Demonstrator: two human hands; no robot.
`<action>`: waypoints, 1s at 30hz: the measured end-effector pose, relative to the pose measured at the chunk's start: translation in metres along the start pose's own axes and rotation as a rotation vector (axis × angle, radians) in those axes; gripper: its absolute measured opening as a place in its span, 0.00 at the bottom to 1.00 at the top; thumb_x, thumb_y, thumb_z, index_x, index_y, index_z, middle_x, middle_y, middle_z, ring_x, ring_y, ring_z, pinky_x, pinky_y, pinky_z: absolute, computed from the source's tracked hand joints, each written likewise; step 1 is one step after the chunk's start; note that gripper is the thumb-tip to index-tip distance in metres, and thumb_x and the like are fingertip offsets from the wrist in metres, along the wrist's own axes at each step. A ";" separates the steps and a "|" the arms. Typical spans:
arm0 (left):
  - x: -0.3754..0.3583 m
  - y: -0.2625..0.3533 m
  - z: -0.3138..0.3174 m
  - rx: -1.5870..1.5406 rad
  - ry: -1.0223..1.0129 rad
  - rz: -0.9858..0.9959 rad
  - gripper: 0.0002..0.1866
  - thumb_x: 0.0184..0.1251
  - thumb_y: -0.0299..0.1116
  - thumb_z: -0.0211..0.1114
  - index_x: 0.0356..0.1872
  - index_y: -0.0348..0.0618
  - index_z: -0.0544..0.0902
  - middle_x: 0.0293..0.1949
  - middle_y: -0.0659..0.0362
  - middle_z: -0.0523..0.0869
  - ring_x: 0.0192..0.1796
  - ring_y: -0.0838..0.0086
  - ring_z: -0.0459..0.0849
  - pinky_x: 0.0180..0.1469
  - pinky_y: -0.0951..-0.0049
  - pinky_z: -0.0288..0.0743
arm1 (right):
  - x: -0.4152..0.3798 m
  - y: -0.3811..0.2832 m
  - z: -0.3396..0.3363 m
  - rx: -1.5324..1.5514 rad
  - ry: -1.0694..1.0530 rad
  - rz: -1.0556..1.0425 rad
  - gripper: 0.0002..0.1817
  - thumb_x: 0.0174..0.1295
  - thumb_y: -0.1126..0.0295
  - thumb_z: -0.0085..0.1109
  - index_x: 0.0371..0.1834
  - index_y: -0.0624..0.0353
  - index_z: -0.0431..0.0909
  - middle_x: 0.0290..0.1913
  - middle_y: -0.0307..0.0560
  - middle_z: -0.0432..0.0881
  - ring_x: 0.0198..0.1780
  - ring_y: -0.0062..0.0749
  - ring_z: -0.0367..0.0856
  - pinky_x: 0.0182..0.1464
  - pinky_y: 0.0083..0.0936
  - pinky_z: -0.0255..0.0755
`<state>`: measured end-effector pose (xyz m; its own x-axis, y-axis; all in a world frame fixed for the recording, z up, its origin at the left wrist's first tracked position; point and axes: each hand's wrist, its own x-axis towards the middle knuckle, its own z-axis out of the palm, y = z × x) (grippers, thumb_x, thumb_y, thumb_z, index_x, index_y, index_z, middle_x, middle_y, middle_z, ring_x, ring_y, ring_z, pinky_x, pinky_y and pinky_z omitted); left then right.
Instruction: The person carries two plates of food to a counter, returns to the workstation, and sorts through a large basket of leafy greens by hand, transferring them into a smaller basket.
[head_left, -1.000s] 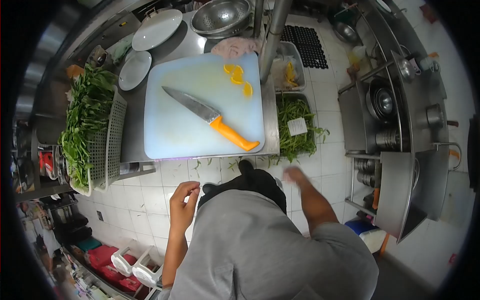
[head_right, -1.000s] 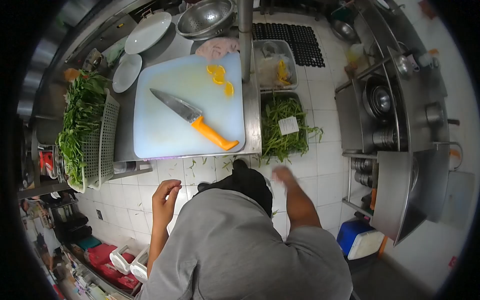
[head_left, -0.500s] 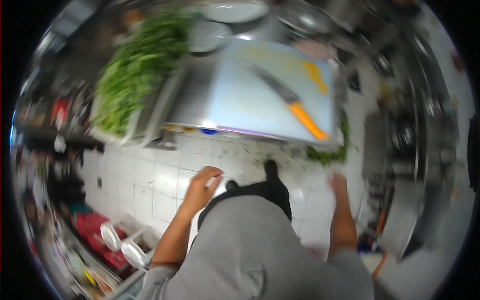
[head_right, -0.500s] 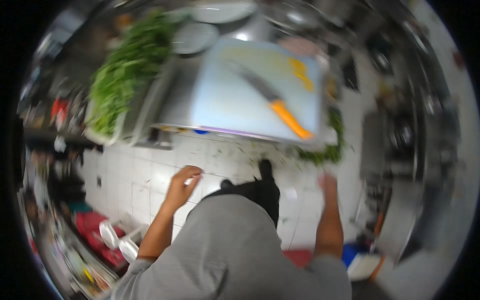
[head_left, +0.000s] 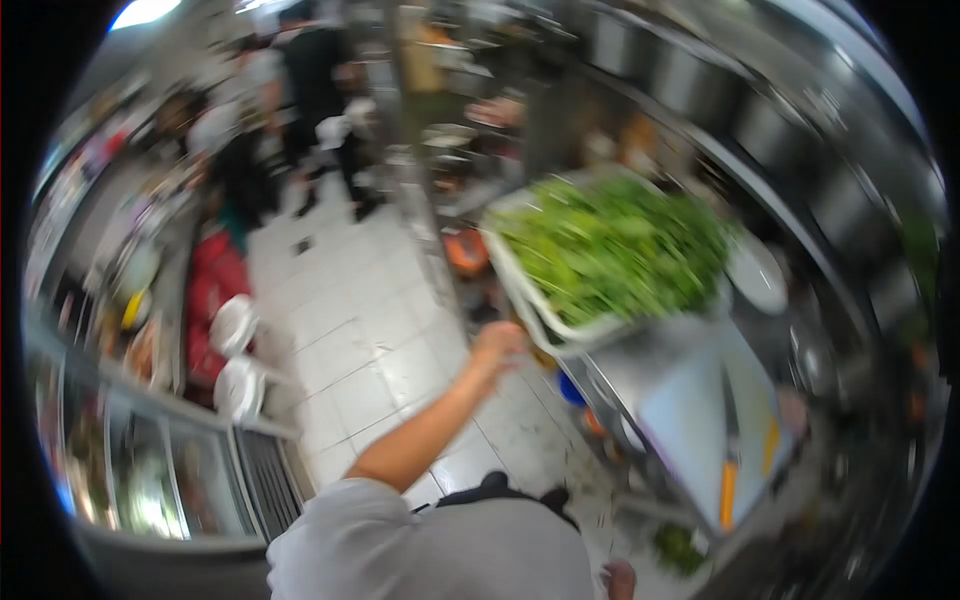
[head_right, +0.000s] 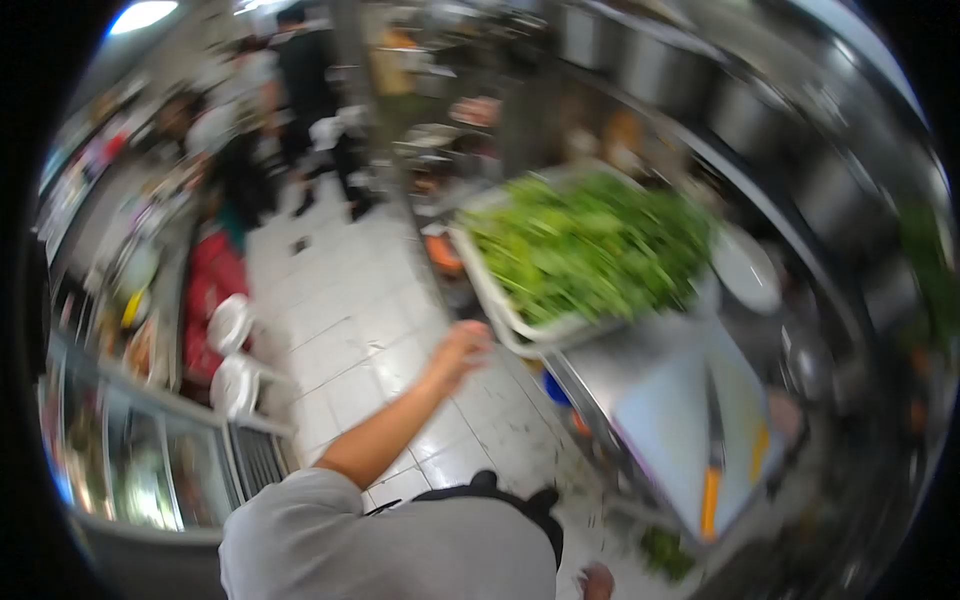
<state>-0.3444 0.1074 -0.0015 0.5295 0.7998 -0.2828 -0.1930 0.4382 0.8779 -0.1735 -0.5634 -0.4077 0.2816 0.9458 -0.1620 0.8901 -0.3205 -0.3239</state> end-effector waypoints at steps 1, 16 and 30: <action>0.000 0.001 0.009 -0.071 0.053 -0.012 0.17 0.63 0.46 0.61 0.49 0.54 0.73 0.47 0.66 0.76 0.50 0.74 0.72 0.53 0.58 0.69 | 0.038 0.010 -0.090 0.897 -0.091 0.342 0.14 0.62 0.65 0.55 0.47 0.60 0.72 0.34 0.45 0.77 0.34 0.32 0.77 0.34 0.30 0.71; 0.071 0.110 0.021 -0.049 0.388 0.348 0.20 0.62 0.38 0.58 0.55 0.46 0.70 0.47 0.61 0.77 0.49 0.75 0.74 0.50 0.70 0.66 | 0.374 -0.225 -0.500 1.594 0.248 0.208 0.23 0.62 0.59 0.56 0.57 0.60 0.70 0.50 0.42 0.76 0.45 0.29 0.74 0.46 0.26 0.66; 0.184 0.122 -0.024 0.083 0.255 0.084 0.14 0.59 0.40 0.65 0.42 0.44 0.79 0.38 0.59 0.77 0.39 0.68 0.74 0.41 0.65 0.69 | 0.486 -0.263 -0.512 1.783 0.328 0.190 0.27 0.63 0.60 0.56 0.62 0.62 0.64 0.59 0.47 0.68 0.63 0.39 0.64 0.64 0.38 0.56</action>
<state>-0.2902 0.3179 0.0439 0.2874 0.9139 -0.2866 -0.1532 0.3392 0.9281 -0.0875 0.0076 0.0759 0.5691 0.7940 -0.2136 -0.5004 0.1283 -0.8562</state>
